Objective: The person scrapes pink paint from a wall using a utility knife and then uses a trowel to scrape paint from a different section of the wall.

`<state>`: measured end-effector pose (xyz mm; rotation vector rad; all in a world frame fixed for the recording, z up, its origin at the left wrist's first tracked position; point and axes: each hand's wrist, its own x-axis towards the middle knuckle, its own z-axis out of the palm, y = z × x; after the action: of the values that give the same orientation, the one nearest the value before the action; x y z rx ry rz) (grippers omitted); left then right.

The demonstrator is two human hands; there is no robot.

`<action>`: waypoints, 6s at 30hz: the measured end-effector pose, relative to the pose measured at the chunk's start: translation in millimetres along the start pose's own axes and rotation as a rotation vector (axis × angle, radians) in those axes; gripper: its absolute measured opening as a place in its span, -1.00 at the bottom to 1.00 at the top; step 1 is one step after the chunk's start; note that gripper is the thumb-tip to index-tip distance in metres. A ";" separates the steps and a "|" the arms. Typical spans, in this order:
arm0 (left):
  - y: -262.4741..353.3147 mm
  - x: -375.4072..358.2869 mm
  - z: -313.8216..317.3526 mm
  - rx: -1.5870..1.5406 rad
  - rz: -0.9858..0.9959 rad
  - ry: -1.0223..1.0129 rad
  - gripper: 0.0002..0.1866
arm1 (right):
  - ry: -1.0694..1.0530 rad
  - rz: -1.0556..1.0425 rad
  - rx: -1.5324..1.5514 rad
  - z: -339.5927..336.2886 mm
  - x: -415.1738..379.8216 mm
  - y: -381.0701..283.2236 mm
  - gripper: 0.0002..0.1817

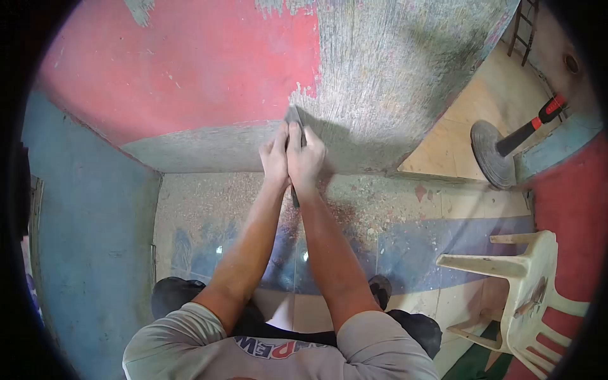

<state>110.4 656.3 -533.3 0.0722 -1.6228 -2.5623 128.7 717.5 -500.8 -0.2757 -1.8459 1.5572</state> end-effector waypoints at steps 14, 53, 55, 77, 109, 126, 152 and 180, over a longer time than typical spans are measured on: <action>18.0 0.7 7.2 0.062 0.058 -0.004 -0.63 | 0.043 -0.083 -0.076 4.8 5.4 -1.4 -0.50; 27.3 -3.5 1.4 0.074 0.029 0.035 -0.61 | -0.040 0.043 0.076 11.3 -5.4 -4.5 -0.59; 11.6 -11.8 -8.8 0.141 -0.025 0.068 -0.60 | -0.065 -0.019 0.036 9.8 -14.2 27.6 -0.62; 68.4 1.5 27.1 0.052 0.103 -0.033 -0.56 | 0.005 -0.031 0.172 12.5 24.2 -45.4 -0.50; -9.8 -3.7 -22.2 0.135 -0.053 0.082 -0.59 | -0.028 0.039 -0.032 11.6 -21.8 22.1 -0.55; -36.8 -1.9 -44.0 0.183 -0.033 0.099 -0.65 | 0.002 0.152 0.007 21.0 -41.4 49.2 -0.54; -11.9 -1.4 -29.9 0.230 -0.038 0.107 -0.64 | 0.001 0.110 0.003 19.4 -30.4 27.7 -0.53; 22.6 -1.6 -15.8 0.223 0.027 0.087 -0.71 | -0.044 0.082 0.054 20.3 -16.8 5.3 -0.56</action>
<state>115.0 632.7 -519.7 0.1751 -1.8544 -2.3139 127.0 693.5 -512.6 -0.2981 -1.8433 1.6783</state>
